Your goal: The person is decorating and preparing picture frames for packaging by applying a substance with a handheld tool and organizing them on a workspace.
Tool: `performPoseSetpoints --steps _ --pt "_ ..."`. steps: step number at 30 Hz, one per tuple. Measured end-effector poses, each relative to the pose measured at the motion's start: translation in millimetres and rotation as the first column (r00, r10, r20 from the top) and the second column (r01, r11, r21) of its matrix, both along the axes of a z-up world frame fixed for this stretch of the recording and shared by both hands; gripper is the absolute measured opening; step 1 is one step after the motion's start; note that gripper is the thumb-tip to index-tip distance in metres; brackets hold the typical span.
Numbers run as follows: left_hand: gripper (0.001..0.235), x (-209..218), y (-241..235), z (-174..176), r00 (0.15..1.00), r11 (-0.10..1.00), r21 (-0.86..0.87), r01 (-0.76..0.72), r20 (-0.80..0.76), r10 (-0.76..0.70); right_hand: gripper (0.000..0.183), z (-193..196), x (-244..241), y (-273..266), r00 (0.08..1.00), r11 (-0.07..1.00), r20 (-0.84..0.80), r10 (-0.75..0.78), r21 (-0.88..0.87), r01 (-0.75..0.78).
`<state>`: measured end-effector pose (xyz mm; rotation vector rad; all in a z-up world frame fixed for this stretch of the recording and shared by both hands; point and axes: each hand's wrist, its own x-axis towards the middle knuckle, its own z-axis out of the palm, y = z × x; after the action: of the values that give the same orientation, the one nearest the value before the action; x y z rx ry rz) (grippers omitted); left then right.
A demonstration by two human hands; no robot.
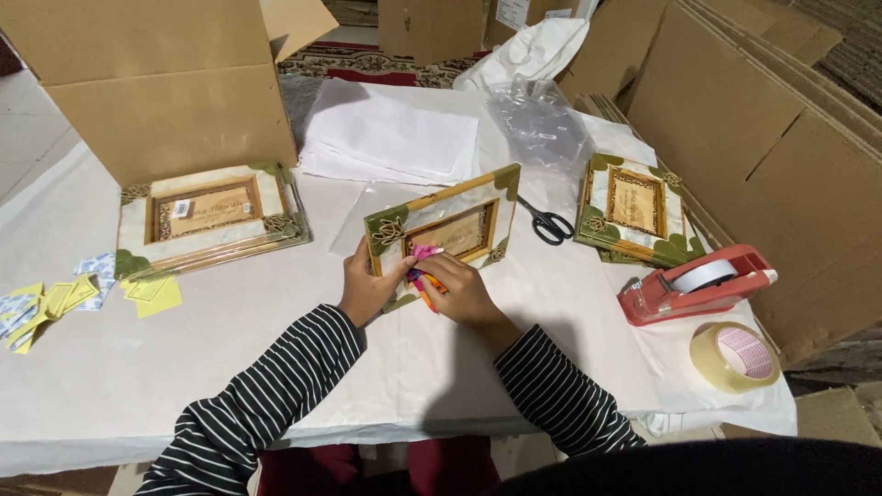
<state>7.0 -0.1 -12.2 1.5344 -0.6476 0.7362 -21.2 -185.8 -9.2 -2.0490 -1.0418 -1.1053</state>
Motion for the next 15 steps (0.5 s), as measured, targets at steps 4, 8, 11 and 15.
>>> performPoseSetpoints --steps 4,8,11,15 --pt "0.042 -3 -1 1 1.000 1.000 -0.010 -0.002 -0.027 0.001 0.018 9 -3 -4 0.999 0.999 -0.020 0.026 -0.047 -0.027" --pt "0.044 -6 -2 3 1.000 1.000 -0.006 -0.027 0.006 0.027 0.017 20 -9 -7 1.000 0.992 -0.004 0.015 -0.124 -0.016" --pt "0.045 -8 -2 5 0.999 0.999 0.003 -0.039 0.018 0.039 0.015 24 -11 -11 0.999 0.985 0.020 -0.026 -0.171 0.029" --pt "0.046 -7 -1 1 0.998 0.998 0.020 -0.058 0.027 0.058 0.014 27 -8 -17 0.992 0.968 0.072 -0.102 -0.222 0.115"
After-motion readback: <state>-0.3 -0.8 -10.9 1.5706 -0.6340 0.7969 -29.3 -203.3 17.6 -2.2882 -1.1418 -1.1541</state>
